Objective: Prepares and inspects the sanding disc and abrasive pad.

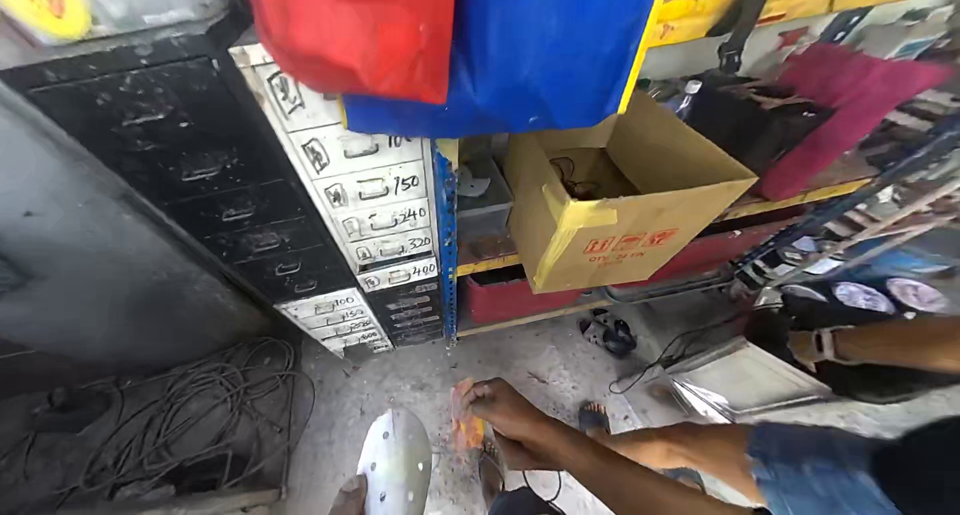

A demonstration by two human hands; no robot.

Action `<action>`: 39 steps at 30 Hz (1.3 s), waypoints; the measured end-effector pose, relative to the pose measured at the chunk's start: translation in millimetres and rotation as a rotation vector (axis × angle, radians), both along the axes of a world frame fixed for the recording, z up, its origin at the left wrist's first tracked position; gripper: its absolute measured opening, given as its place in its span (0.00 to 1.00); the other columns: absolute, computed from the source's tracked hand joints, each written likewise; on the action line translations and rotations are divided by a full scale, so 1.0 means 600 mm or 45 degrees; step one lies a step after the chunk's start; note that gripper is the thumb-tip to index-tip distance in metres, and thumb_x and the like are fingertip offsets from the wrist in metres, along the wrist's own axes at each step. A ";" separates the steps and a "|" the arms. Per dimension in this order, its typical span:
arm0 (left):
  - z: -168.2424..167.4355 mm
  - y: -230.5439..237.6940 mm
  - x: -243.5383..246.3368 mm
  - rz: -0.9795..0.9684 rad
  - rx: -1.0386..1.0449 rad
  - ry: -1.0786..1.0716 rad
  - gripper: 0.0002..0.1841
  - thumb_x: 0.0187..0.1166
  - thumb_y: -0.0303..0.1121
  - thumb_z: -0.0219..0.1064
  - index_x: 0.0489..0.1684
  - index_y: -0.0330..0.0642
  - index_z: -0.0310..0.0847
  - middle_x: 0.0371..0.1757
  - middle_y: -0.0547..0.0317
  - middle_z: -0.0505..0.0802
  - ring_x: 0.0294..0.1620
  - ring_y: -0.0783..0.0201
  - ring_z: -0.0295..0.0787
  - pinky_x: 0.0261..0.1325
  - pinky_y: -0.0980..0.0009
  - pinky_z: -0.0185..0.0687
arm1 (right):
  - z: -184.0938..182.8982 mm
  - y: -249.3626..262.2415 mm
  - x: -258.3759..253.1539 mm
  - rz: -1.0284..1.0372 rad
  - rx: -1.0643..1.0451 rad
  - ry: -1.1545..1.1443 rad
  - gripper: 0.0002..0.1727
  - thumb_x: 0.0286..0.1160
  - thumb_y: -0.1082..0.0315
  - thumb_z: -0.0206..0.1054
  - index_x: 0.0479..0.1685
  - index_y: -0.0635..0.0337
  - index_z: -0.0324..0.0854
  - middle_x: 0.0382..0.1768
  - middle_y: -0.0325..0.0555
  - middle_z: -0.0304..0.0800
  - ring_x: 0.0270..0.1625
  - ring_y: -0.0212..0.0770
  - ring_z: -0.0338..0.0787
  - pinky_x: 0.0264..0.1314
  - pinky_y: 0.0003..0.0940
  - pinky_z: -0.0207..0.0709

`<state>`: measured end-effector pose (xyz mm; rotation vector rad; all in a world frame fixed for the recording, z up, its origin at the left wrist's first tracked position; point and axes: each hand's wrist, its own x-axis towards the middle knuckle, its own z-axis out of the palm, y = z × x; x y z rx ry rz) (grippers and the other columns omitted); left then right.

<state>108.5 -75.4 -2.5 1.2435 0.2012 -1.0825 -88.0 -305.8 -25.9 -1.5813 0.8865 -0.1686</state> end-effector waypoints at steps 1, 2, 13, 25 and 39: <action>0.008 -0.047 -0.007 -0.042 -0.034 -0.009 0.13 0.92 0.36 0.50 0.65 0.38 0.72 0.47 0.48 0.93 0.45 0.56 0.94 0.47 0.55 0.93 | 0.003 -0.026 -0.003 0.011 -0.028 0.028 0.11 0.77 0.66 0.65 0.44 0.60 0.92 0.44 0.45 0.93 0.48 0.39 0.89 0.57 0.44 0.81; 0.020 -0.094 -0.016 -0.096 -0.066 -0.014 0.14 0.92 0.34 0.50 0.68 0.38 0.69 0.48 0.46 0.92 0.45 0.55 0.94 0.48 0.55 0.93 | 0.006 -0.049 -0.009 0.013 -0.053 0.061 0.12 0.78 0.64 0.64 0.44 0.58 0.92 0.42 0.45 0.93 0.47 0.39 0.89 0.56 0.46 0.81; 0.110 -0.709 -0.109 -0.299 -0.400 -0.071 0.19 0.91 0.32 0.55 0.77 0.39 0.66 0.63 0.40 0.85 0.56 0.49 0.89 0.56 0.50 0.87 | -0.019 -0.116 -0.145 -0.521 -0.026 0.157 0.09 0.73 0.69 0.67 0.42 0.63 0.91 0.36 0.47 0.92 0.40 0.39 0.90 0.48 0.45 0.84; -0.064 -0.617 -0.096 -0.897 -0.020 -0.159 0.23 0.88 0.38 0.62 0.78 0.38 0.71 0.67 0.43 0.88 0.61 0.52 0.89 0.61 0.55 0.86 | -0.024 -0.183 -0.136 -0.586 -0.011 0.144 0.14 0.70 0.75 0.68 0.54 0.64 0.88 0.42 0.47 0.92 0.38 0.36 0.88 0.43 0.37 0.83; -0.173 -0.480 0.208 -0.284 0.351 0.108 0.19 0.93 0.39 0.53 0.71 0.35 0.74 0.55 0.43 0.91 0.41 0.56 0.91 0.40 0.64 0.85 | -0.003 -0.196 0.060 -0.404 0.040 0.363 0.35 0.68 0.73 0.70 0.80 0.64 0.69 0.46 0.53 0.94 0.46 0.45 0.94 0.56 0.47 0.87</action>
